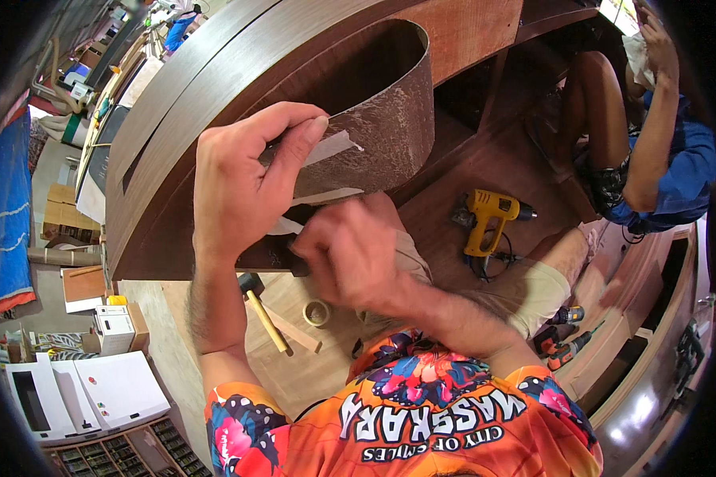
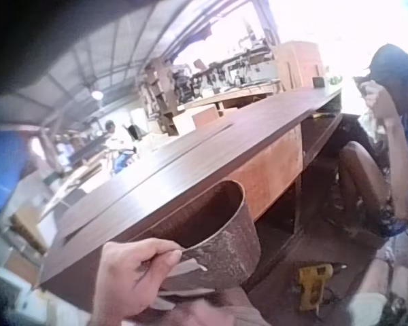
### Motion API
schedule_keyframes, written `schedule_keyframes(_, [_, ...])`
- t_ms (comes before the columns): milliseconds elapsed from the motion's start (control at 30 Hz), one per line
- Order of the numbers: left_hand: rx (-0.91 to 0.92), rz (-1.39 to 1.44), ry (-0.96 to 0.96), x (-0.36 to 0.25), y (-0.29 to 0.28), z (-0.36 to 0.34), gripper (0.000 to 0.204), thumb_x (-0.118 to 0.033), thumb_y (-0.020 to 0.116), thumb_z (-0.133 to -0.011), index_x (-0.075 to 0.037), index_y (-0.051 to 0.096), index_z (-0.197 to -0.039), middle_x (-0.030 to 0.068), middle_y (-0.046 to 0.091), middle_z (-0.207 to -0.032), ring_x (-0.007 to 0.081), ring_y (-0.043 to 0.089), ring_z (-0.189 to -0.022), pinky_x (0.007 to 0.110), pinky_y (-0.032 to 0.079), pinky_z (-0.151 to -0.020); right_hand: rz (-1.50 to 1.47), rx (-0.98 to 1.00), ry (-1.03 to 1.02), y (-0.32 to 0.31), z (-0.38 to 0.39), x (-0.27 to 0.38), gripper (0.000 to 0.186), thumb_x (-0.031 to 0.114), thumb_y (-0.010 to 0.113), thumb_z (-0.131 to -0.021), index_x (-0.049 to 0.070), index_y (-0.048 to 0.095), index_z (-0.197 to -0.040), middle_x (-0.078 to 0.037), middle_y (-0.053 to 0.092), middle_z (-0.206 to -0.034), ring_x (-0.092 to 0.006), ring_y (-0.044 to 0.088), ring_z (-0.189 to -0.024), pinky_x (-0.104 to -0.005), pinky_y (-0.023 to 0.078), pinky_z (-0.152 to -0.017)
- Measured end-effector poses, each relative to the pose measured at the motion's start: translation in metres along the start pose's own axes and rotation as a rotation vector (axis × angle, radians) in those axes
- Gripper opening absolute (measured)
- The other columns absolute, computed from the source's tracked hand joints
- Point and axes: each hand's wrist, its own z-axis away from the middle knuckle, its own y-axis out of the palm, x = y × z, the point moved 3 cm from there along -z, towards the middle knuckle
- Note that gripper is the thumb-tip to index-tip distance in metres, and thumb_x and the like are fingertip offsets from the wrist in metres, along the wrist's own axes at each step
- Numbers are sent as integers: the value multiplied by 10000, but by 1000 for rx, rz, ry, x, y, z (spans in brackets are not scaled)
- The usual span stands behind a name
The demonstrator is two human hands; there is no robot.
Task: The person applies laminate to a wooden furniture piece using a heat gun, a rubber mallet, and a cloth. They use the heat gun to warm the laminate, press it down by hand and with a cloth, and use a mallet to secure parts.
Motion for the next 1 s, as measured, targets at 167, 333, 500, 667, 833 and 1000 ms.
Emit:
schedule_keyframes(167, [61, 34, 17, -9, -6, -2, 109, -112, 736, -970, -14, 766, -1005, 146, 717, -761, 249, 699, -623, 308, 528, -611, 30, -176, 193, -17, -1, -18, 385, 4, 844, -811, 4, 638, -1136, -150, 652, -970, -314, 652, -831, -379, 525, -648])
schedule_keyframes(333, [70, 11, 32, -8, -8, 1, 126, -120, 727, -979, -9, 763, -1024, 153, 728, -773, 250, 697, -618, 305, 529, -615, 153, -276, 238, -23, -23, -34, 350, -25, 847, -823, 1, 643, -1106, -135, 617, -926, -272, 633, -730, -352, 508, -602])
schedule_keyframes(500, [100, 52, 42, -11, -6, -4, 134, -119, 732, -983, 1, 765, -1031, 160, 719, -762, 235, 678, -597, 304, 519, -596, 115, -315, 166, -18, -28, -37, 244, -48, 801, -854, 17, 653, -1037, -130, 591, -874, -276, 614, -662, -365, 498, -566])
schedule_keyframes(667, [186, 45, -17, -12, -3, -3, 194, -137, 712, -1010, 34, 766, -1082, 89, 653, -687, 68, 589, -648, 267, 484, -606, 101, -268, 213, -18, -23, -34, 219, -54, 773, -865, 17, 625, -1010, -136, 573, -871, -297, 618, -686, -385, 500, -571])
schedule_keyframes(833, [214, 85, -49, -7, -2, -3, 170, -104, 705, -1010, 42, 762, -1074, 65, 643, -686, 46, 576, -681, 250, 486, -617, 105, -272, 196, -12, -16, -31, 237, -43, 771, -867, 14, 612, -1033, -142, 584, -898, -311, 623, -709, -406, 503, -577])
schedule_keyframes(1000, [269, 69, -38, -4, -3, -5, 159, -93, 691, -1017, 49, 748, -1062, 72, 673, -719, 47, 612, -726, 248, 514, -653, 89, -233, 249, -8, -12, -27, 241, -41, 761, -876, 10, 604, -1052, -144, 598, -917, -321, 631, -717, -406, 510, -582])
